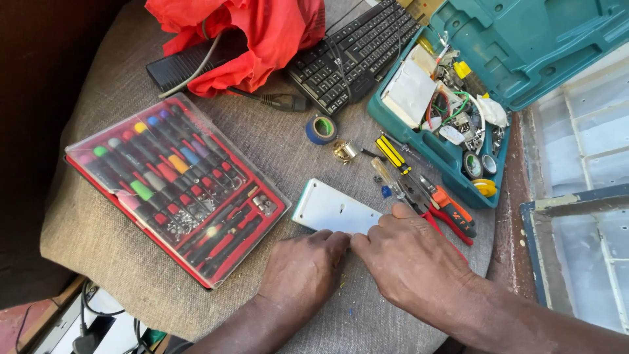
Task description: Assembling or repairing a power extension board using a screwdriver and other hand tools.
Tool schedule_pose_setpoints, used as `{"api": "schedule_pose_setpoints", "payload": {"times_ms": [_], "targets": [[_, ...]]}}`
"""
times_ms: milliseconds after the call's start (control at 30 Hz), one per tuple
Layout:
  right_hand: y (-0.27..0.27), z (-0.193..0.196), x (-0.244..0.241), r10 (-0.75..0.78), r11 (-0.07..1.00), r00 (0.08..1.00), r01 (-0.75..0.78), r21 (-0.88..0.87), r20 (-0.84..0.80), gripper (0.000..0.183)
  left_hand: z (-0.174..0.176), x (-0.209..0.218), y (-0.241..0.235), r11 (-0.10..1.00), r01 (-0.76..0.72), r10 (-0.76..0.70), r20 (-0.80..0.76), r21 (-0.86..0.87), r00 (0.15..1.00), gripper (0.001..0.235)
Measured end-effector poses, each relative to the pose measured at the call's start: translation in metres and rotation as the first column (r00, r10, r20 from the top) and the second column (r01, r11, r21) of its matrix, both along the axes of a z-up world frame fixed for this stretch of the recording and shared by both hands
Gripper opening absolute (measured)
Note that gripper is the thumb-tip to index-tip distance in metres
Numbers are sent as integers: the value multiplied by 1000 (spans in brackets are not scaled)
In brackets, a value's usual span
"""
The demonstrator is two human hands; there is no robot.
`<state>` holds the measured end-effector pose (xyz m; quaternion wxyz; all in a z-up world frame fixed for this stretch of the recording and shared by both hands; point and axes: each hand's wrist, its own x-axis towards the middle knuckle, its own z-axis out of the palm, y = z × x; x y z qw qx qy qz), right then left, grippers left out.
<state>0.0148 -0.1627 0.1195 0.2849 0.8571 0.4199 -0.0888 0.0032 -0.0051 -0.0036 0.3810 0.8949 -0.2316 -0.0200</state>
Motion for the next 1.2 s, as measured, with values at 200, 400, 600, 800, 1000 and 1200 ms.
{"api": "schedule_pose_setpoints", "payload": {"times_ms": [200, 400, 600, 800, 1000, 1200], "targets": [[20, -10, 9, -567, 819, 823, 567, -86, 31, 22, 4, -1, 6, 1000, 11, -11, -22, -9, 1000, 22], [18, 25, 6, -666, 746, 741, 661, -78, -91, 29, -1, 1, 2, 999, -49, 48, 47, 16, 998, 19], [-72, 67, -34, -583, 620, 797, 562, 548, -159, 44, 19, -4, 4, 982, -47, -7, 283, 183, 959, 16], [-136, 10, -81, -785, 17, 519, 565, 825, -339, 36, 38, 35, 1, 911, 0, -240, 531, 412, 813, 58], [-153, -32, -98, -861, 110, 394, 761, 639, -321, 82, 54, 72, 3, 850, 169, -432, 475, 500, 767, 55], [-153, 3, -96, -722, -79, 375, 791, 607, -582, 46, 119, 75, 24, 906, 300, -423, 596, 299, 683, 47]]}}
